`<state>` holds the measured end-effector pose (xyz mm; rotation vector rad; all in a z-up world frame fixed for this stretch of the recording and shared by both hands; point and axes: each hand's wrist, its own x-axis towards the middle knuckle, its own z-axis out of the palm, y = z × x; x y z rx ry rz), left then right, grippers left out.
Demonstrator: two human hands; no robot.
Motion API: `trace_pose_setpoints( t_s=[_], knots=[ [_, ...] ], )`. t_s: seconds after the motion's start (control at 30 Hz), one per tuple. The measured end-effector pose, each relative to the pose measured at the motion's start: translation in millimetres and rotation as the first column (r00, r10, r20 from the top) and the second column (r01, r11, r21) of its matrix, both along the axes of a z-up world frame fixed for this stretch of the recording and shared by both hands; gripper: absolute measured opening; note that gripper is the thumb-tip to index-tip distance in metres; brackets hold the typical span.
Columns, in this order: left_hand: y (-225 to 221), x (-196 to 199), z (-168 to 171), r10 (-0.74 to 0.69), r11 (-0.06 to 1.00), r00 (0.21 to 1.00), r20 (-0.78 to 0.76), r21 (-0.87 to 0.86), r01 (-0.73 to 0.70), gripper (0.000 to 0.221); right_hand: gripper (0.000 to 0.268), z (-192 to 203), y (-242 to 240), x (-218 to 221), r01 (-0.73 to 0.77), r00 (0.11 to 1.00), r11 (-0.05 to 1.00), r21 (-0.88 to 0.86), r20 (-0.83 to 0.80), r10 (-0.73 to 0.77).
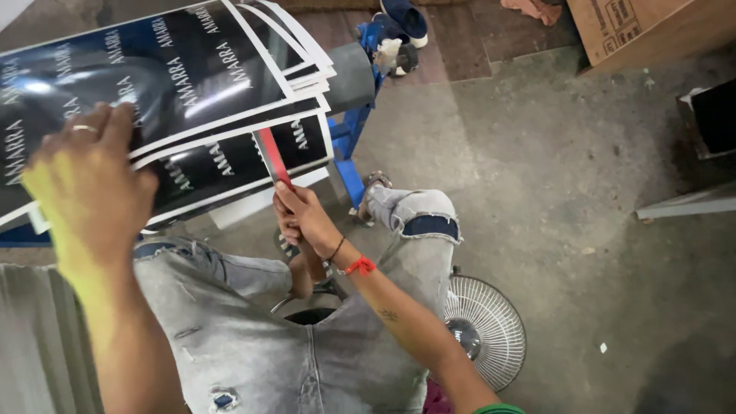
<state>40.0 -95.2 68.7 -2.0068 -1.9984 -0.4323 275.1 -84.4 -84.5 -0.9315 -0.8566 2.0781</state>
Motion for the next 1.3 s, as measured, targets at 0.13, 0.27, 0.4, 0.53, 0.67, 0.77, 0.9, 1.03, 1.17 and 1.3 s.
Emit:
trace_pose_setpoints(
  t_s=[0.13, 0.27, 0.4, 0.53, 0.67, 0.77, 0.9, 1.03, 1.17, 1.3],
  knots=[
    [3.7, -26.1, -5.6, -0.119, 0.989, 0.993, 0.023, 0.091, 0.117, 0.047, 0.045, -7.6, 0.2, 6.2, 0.083, 0.996, 0.996, -0.044, 0.018, -0.082],
    [57.4, -43.2, -18.7, -0.162, 0.976, 0.987, -0.02, 0.144, 0.163, 0.042, 0.042, -9.7, 11.5, 10.3, 0.196, 0.979, 0.979, -0.052, -0.052, -0.199],
    [101.4, -38.7, -37.3, -0.125, 0.954, 0.976, -0.177, 0.248, 0.168, 0.037, 0.044, -11.2, 18.6, 17.0, 0.25, 0.961, 0.967, -0.058, -0.105, -0.255],
    [112.4, -26.1, -61.8, -0.123, 0.962, 0.988, -0.088, 0.233, 0.14, 0.04, 0.044, -9.2, 30.0, 23.2, 0.284, 0.934, 0.957, -0.06, -0.208, -0.29],
    [96.7, -23.2, -76.4, -0.123, 0.976, 0.991, -0.048, 0.174, 0.129, 0.042, 0.043, -13.7, 36.1, 21.5, 0.309, 0.879, 0.946, -0.095, -0.351, -0.322],
    [79.8, -19.8, -75.4, -0.109, 0.982, 0.992, -0.064, 0.149, 0.118, 0.058, 0.041, -18.9, 45.3, 15.7, 0.361, 0.854, 0.923, -0.131, -0.351, -0.384],
    [49.1, -3.3, -72.5, -0.096, 0.99, 0.993, -0.074, 0.096, 0.103, 0.066, 0.044, -26.4, 37.6, -7.3, 0.333, 0.877, 0.937, -0.108, -0.33, -0.35],
    [16.4, 8.8, -65.1, -0.093, 0.995, 0.99, -0.107, 0.033, 0.097, 0.071, 0.035, -24.1, -21.6, -56.2, 0.095, 0.994, 0.991, -0.093, 0.069, -0.089],
    [-14.2, 14.3, -60.7, -0.096, 0.995, 0.976, -0.195, -0.006, 0.097, 0.078, 0.04, -13.1, -42.2, -56.1, -0.018, 0.998, 0.993, -0.116, -0.068, 0.011],
    [-41.3, 26.0, -55.6, -0.136, 0.988, 0.977, -0.163, 0.05, 0.145, 0.08, 0.043, 6.9, -36.2, -15.8, -0.107, 0.975, 0.994, -0.012, -0.198, 0.103]
  ],
)
